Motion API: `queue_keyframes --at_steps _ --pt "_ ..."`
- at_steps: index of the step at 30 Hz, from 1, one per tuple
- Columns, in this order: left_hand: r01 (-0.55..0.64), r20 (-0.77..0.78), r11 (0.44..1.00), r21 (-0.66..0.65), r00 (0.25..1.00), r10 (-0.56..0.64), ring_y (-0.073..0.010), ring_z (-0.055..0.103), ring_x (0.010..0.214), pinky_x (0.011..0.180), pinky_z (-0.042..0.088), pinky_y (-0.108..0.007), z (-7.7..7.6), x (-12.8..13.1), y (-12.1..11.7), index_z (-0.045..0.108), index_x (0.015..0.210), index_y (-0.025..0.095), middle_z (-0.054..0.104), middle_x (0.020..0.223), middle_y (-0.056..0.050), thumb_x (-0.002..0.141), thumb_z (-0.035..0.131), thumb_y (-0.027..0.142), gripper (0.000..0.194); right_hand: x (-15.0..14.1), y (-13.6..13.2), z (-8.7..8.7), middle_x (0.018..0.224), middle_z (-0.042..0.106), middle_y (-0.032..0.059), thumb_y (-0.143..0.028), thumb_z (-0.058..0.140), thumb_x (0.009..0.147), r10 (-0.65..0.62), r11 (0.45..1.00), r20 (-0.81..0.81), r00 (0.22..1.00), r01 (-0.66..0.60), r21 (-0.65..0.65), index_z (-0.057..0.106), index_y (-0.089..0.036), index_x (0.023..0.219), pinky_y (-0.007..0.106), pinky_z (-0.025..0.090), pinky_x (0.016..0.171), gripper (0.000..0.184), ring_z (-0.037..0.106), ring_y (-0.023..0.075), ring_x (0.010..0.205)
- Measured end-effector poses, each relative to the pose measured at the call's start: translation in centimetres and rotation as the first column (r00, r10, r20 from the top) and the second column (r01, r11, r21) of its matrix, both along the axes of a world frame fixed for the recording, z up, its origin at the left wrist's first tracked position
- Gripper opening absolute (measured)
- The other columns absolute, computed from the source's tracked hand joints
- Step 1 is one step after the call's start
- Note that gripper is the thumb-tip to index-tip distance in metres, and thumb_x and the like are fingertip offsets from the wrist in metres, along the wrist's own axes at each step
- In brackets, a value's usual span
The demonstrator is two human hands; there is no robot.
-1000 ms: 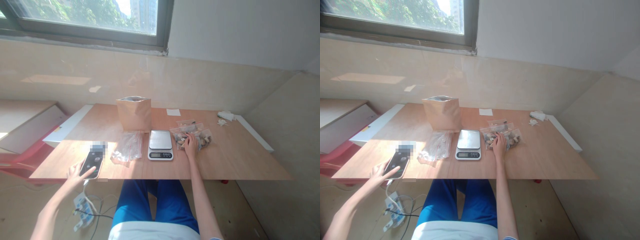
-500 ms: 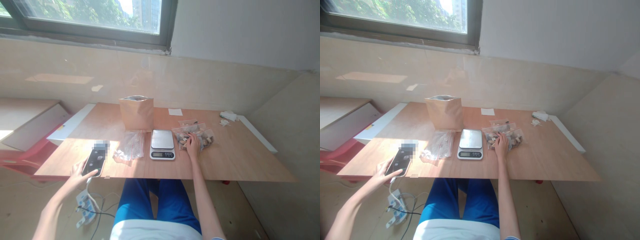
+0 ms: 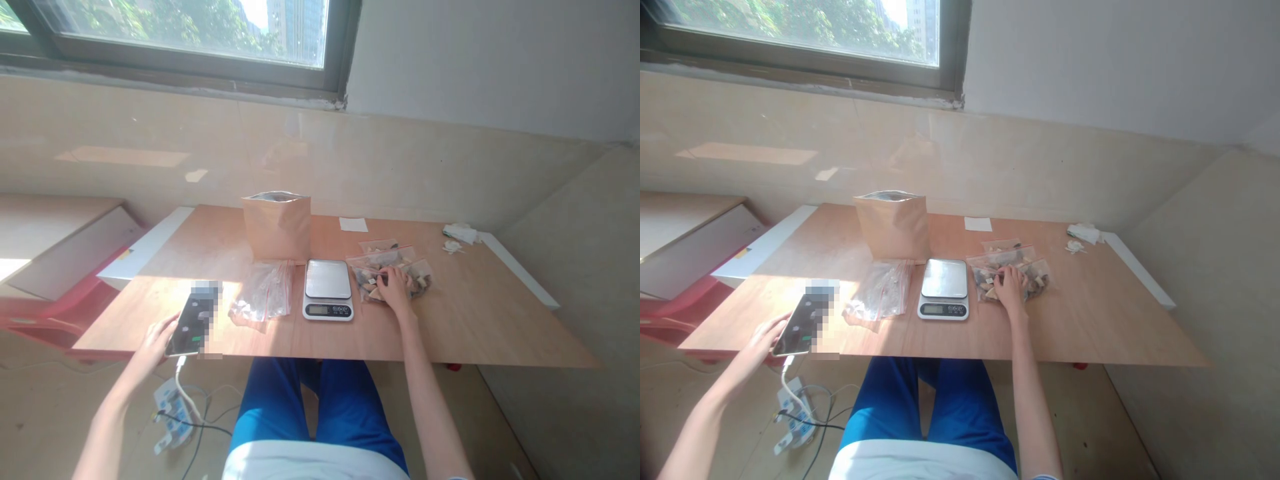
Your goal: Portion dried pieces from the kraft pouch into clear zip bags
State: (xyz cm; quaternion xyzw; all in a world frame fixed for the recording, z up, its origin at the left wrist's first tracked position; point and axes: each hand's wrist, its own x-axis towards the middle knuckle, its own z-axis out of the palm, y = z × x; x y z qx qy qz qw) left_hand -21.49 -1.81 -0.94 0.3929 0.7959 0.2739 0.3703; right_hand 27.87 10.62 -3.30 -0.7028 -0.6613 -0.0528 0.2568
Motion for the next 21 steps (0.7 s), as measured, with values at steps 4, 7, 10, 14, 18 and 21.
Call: queue_keyframes --at_steps 4,7,10,14,18,21 --pt "0.014 0.024 1.000 -0.007 1.000 -0.014 -0.0323 0.043 0.117 0.067 0.051 -0.032 0.3 0.3 0.2 0.035 0.132 0.022 0.028 0.139 -0.012 0.078 0.039 0.057 0.065 1.0 0.2 3.6 0.084 0.063 0.0076 -0.021 0.047 0.075 0.036 0.995 0.078 0.996 -0.029 -0.093 0.056 -0.018 0.075 0.044 0.031 0.087 0.010 0.054 0.0234 0.086" --pt "0.021 0.049 1.000 -0.009 0.999 -0.020 -0.0340 0.045 0.115 0.071 0.051 -0.036 0.0 0.1 0.2 0.034 0.132 0.022 0.028 0.137 -0.014 0.073 0.044 0.058 0.070 1.0 -0.5 6.2 0.076 0.063 0.0056 -0.022 0.047 0.077 0.012 0.995 -0.035 0.999 -0.015 -0.094 0.055 -0.020 0.079 0.034 0.037 0.071 0.009 0.056 0.0208 0.072" --pt "0.064 0.016 0.997 -0.045 0.998 -0.064 -0.0362 0.038 0.120 0.077 0.049 -0.040 0.2 0.3 0.0 0.028 0.135 0.024 0.028 0.132 -0.015 0.066 0.052 0.060 0.082 0.5 -1.8 7.4 0.076 0.063 0.0068 -0.029 0.046 0.079 -0.017 1.000 -0.178 0.984 0.015 -0.011 0.056 -0.020 0.081 0.028 0.036 0.059 0.013 0.057 0.0207 0.069" --pt "0.130 -0.069 0.989 -0.070 0.989 -0.135 -0.0355 0.033 0.125 0.084 0.046 -0.044 0.9 1.0 -0.3 0.022 0.137 0.025 0.026 0.131 -0.015 0.061 0.057 0.060 0.091 0.0 -3.5 7.1 0.076 0.064 0.0095 -0.039 0.045 0.078 -0.038 0.997 -0.328 0.944 0.060 0.057 0.056 -0.019 0.080 0.030 0.039 0.060 0.023 0.058 0.0220 0.069" --pt "0.156 -0.153 0.986 -0.066 0.975 -0.164 -0.0358 0.030 0.127 0.091 0.041 -0.047 1.1 1.2 -0.4 0.021 0.137 0.023 0.026 0.133 -0.016 0.060 0.058 0.060 0.093 0.1 -4.4 5.8 0.078 0.064 0.0105 -0.047 0.046 0.076 -0.036 0.994 -0.436 0.899 0.079 0.081 0.056 -0.018 0.081 0.033 0.042 0.063 0.031 0.059 0.0235 0.074" --pt "0.125 -0.077 0.990 -0.062 0.989 -0.130 -0.0355 0.033 0.125 0.085 0.045 -0.046 0.8 0.8 -0.3 0.024 0.137 0.025 0.026 0.133 -0.016 0.065 0.054 0.062 0.086 0.1 -4.9 5.5 0.081 0.065 0.0105 -0.049 0.048 0.075 -0.025 0.992 -0.492 0.870 0.082 0.094 0.056 -0.018 0.082 0.035 0.045 0.067 0.032 0.059 0.0232 0.076"
